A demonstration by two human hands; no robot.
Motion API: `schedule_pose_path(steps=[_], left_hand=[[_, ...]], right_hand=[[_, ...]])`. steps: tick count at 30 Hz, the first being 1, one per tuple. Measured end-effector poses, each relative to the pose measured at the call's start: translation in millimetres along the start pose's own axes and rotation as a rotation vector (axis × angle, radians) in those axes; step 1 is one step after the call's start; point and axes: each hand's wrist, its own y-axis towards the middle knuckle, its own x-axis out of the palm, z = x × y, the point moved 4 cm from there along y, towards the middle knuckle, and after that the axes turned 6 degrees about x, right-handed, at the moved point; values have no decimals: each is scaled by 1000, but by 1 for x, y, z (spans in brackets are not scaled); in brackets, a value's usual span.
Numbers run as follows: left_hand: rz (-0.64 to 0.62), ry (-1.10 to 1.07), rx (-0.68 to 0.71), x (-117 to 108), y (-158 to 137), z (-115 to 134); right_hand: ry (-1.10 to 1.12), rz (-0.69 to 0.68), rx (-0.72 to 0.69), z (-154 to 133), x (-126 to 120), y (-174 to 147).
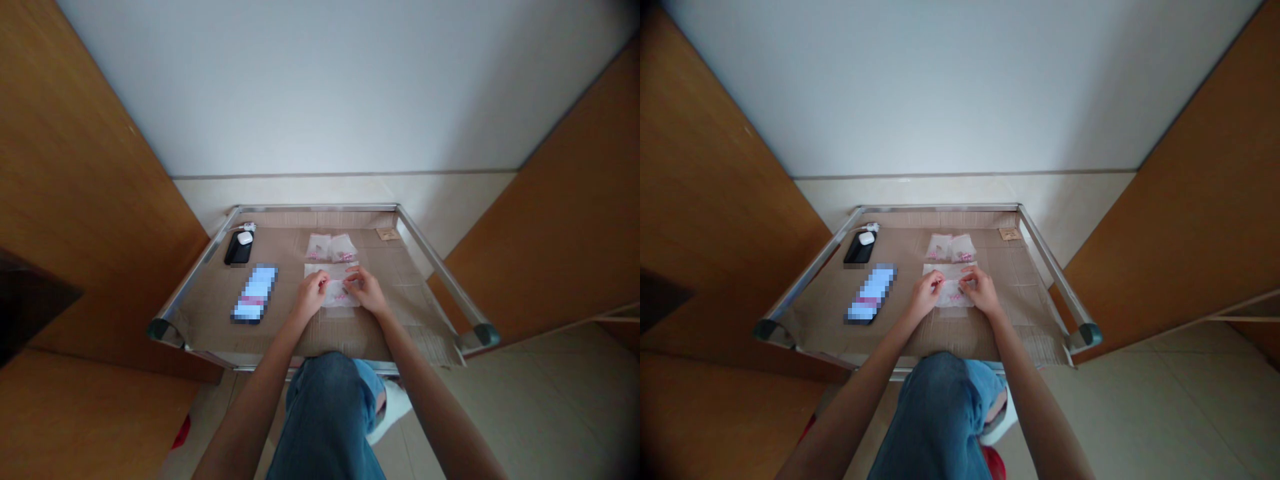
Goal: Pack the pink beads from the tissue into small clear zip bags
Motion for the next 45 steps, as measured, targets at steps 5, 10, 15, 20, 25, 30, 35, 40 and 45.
schedule_pose_path(steps=[5, 10, 15, 20, 25, 30, 35, 40, 45], left_hand=[[-3, 7, 2, -1, 0, 3], [-27, 26, 43, -2, -1, 8], [-109, 136, 129, 0, -2, 17], [-199, 225, 233, 5, -5, 22], [-204, 245, 247, 6, -6, 20], [-184, 218, 227, 5, -5, 21], [-161, 159, 161, 2, -1, 20], [-88, 98, 91, 0, 2, 11], [-77, 83, 78, 0, 4, 7]], right_hand=[[37, 20, -15, 1, 0, 1], [42, 43, -31, 1, 0, 2], [-67, 26, -91, -4, 0, 0], [-123, -18, -143, -8, 1, -1], [-159, -20, -147, -8, 2, -1], [-161, -27, -147, -6, 4, -1], [-168, -30, -150, -6, 4, 0], [-179, 10, -147, -7, 2, 0], [-180, 6, -140, -6, 2, 0]])
